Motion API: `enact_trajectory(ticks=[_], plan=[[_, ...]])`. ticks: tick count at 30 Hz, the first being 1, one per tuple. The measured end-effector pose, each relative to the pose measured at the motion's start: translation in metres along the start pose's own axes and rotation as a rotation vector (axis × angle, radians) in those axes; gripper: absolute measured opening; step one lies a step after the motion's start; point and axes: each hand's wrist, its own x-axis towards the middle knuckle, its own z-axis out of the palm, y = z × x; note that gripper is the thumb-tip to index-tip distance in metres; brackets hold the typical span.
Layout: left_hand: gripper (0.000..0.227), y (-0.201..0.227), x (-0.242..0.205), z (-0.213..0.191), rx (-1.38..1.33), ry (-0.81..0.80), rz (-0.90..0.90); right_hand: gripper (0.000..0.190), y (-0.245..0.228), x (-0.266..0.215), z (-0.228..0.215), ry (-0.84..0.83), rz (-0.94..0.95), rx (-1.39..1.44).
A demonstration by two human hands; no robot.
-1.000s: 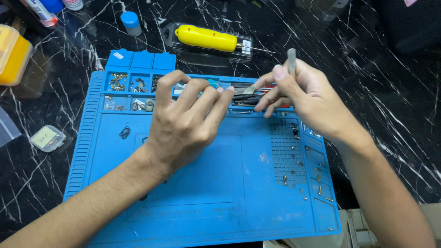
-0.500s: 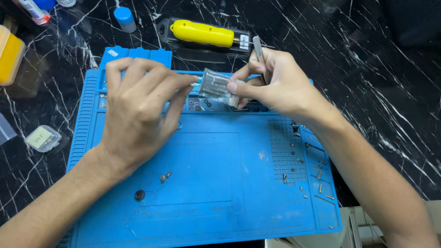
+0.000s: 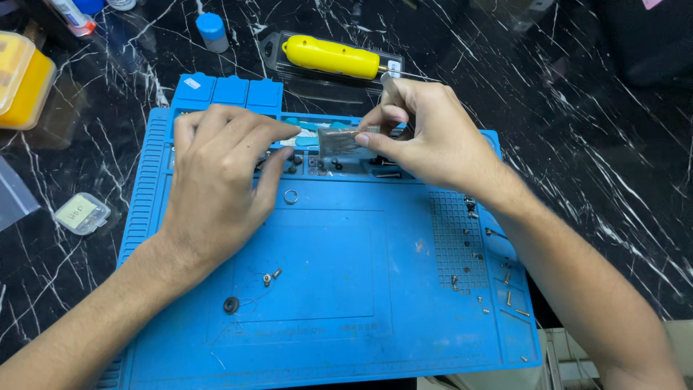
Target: The person uses tweezers to pick up and sort small screws, washers, and other hardware from a blue compartmentalized tray. They move items between compartments and the main work area, occasionally using fingers to adjust pieces. The task involves careful handling of tiny components without visible assembly.
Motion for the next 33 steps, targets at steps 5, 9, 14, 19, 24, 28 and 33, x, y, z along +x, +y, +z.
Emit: enact_trajectory(ticks=[5,9,14,19,24,28,33], plan=[[0.019,-0.001,-0.001,-0.003,-0.042,-0.021,-0.043,0.063,0.003,0.002,0.006,-0.030,-0.018,-0.003],[0.021,-0.003,-0.004,-0.004,-0.062,-0.056,-0.062,0.065,0.013,0.003,0.016,-0.151,0.011,-0.045],[0.026,-0.010,-0.007,-0.007,-0.082,-0.120,-0.126,0.070,0.018,0.002,0.018,-0.107,-0.086,-0.071],[0.028,-0.014,-0.008,-0.008,-0.115,-0.148,-0.173,0.061,0.019,0.000,0.017,-0.080,-0.136,-0.133],[0.031,-0.013,-0.009,-0.012,-0.043,-0.133,-0.174,0.064,0.010,-0.005,-0.007,0.009,-0.171,-0.193],[0.029,-0.030,-0.010,-0.020,0.076,-0.101,-0.195,0.063,-0.007,-0.016,-0.022,0.039,-0.177,-0.144],[0.038,-0.060,-0.013,-0.026,0.026,-0.121,-0.333,0.060,-0.017,-0.032,-0.016,-0.026,-0.033,-0.093]])
